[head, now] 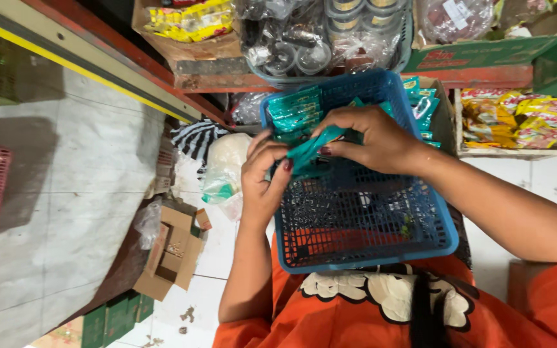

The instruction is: The person organizes green sachets in a blue plastic basket and on a shelf by hand, moving them from a larger collection into a organized stack within the basket.

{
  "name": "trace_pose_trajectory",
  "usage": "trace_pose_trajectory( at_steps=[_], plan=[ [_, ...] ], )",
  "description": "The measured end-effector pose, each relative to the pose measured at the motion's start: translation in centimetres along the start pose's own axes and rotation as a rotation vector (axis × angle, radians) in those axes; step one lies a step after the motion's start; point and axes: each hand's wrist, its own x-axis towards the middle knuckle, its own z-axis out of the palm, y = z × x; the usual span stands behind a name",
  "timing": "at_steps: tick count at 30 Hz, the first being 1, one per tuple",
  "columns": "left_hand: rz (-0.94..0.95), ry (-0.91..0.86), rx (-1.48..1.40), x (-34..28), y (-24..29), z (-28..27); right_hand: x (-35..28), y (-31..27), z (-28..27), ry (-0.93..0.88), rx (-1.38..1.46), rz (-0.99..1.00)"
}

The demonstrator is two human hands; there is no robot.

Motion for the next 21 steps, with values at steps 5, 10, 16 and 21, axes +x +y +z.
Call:
trace_pose_trajectory(
  at_steps=[5, 10, 16, 21],
  plan=[
    [-0.281, 0.086, -0.117, -1.6, -0.6, 1.3, -0.2, 0.5, 0.6, -0.012, 0.224, 0.278],
    [-0.361, 0.195, -0.562, -1.6, -1.7, 2.5, -0.1, 3.0, 0.9, 0.074, 0.7, 0.352],
    [-0.353, 0.106, -0.665, -1.1, -1.4, 3.1, -0.6, 5.4, 1.8, 0.14, 0.998, 0.599],
    [-0.223, 0.064, -0.443, -1.0, -0.7, 2.0, -0.4, 5.8, 1.7, 0.107, 0.813, 0.39]
  ],
)
